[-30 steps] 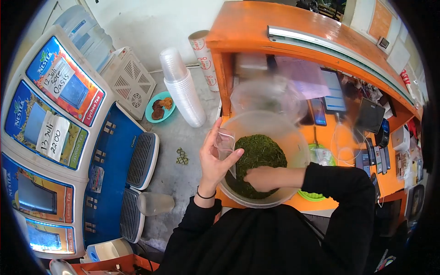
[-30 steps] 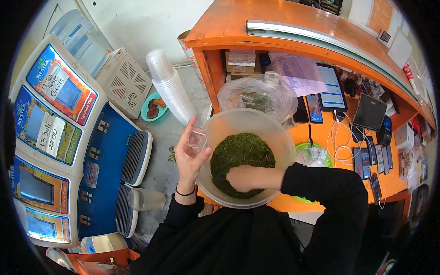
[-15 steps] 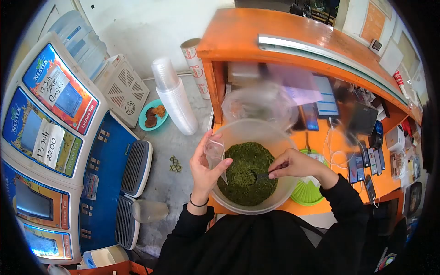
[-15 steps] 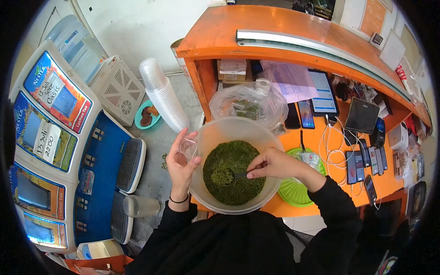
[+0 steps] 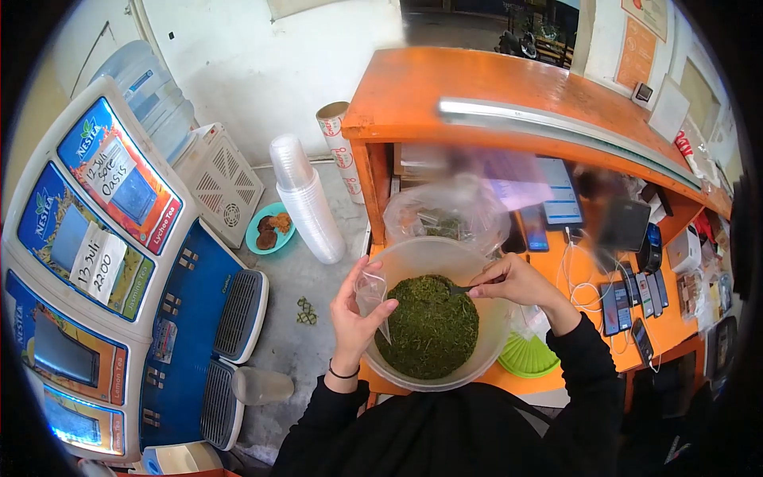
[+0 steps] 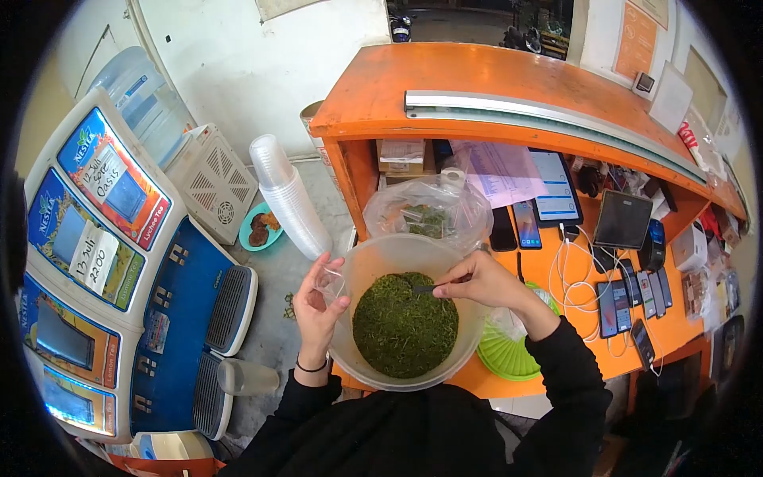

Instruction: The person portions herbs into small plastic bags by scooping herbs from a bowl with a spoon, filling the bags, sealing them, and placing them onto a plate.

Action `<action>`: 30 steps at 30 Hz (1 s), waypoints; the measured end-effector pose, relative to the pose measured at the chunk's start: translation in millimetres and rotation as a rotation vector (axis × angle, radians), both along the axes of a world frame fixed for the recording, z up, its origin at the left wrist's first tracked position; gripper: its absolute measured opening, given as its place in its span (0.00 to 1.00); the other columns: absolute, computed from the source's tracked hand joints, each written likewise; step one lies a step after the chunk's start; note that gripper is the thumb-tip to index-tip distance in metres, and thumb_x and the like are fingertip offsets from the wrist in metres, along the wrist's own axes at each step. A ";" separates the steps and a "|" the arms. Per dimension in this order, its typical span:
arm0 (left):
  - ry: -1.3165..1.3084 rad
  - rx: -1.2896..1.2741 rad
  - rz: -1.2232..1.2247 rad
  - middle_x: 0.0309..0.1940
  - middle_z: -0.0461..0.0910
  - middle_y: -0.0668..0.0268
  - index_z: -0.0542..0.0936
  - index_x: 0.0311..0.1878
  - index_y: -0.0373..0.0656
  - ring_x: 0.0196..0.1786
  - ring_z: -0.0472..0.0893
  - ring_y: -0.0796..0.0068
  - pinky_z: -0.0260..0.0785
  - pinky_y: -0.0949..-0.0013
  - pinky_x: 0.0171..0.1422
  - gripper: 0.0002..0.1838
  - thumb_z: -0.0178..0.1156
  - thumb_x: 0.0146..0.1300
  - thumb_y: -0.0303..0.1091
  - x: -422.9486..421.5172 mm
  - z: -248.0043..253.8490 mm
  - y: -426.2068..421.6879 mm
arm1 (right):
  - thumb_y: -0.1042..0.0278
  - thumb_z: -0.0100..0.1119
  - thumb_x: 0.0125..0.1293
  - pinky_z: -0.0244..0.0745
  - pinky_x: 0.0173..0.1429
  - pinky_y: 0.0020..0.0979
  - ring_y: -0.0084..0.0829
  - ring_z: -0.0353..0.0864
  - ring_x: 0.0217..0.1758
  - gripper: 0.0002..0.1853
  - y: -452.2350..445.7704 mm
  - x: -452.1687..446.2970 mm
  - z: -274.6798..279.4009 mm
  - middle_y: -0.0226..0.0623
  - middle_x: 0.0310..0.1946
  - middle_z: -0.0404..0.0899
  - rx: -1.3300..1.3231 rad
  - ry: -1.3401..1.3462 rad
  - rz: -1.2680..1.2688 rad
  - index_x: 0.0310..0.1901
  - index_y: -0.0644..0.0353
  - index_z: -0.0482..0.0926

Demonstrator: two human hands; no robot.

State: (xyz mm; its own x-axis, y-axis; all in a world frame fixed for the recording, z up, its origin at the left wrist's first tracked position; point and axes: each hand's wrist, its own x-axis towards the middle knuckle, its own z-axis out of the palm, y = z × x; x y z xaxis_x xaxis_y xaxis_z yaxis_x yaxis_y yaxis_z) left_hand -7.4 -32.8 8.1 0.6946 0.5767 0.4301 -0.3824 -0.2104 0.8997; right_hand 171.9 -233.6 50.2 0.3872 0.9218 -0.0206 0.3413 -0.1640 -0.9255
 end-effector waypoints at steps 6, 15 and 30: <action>0.044 0.047 -0.016 0.49 0.74 0.58 0.65 0.59 0.34 0.51 0.73 0.71 0.61 0.67 0.58 0.37 0.70 0.43 0.30 0.3 -0.8 -0.9 | 0.71 0.63 0.53 0.69 0.34 0.21 0.16 0.74 0.27 0.08 5.4 2.5 6.6 0.32 0.23 0.80 -0.011 -0.059 -0.071 0.34 0.64 0.82; 0.248 0.445 0.012 0.43 0.76 0.55 0.70 0.53 0.32 0.48 0.76 0.62 0.65 0.66 0.54 0.37 0.73 0.39 0.39 2.0 11.9 -4.7 | 0.74 0.64 0.49 0.64 0.29 0.27 0.30 0.71 0.23 0.09 23.5 -17.3 30.1 0.37 0.19 0.72 0.208 -0.508 -0.030 0.35 0.61 0.81; 0.171 0.443 0.053 0.44 0.76 0.56 0.68 0.56 0.34 0.48 0.75 0.62 0.65 0.64 0.54 0.41 0.73 0.38 0.41 4.8 12.8 -8.1 | 0.74 0.61 0.52 0.68 0.35 0.29 0.36 0.74 0.29 0.12 2.9 -23.6 40.0 0.40 0.27 0.74 -0.028 -0.417 -0.048 0.41 0.60 0.79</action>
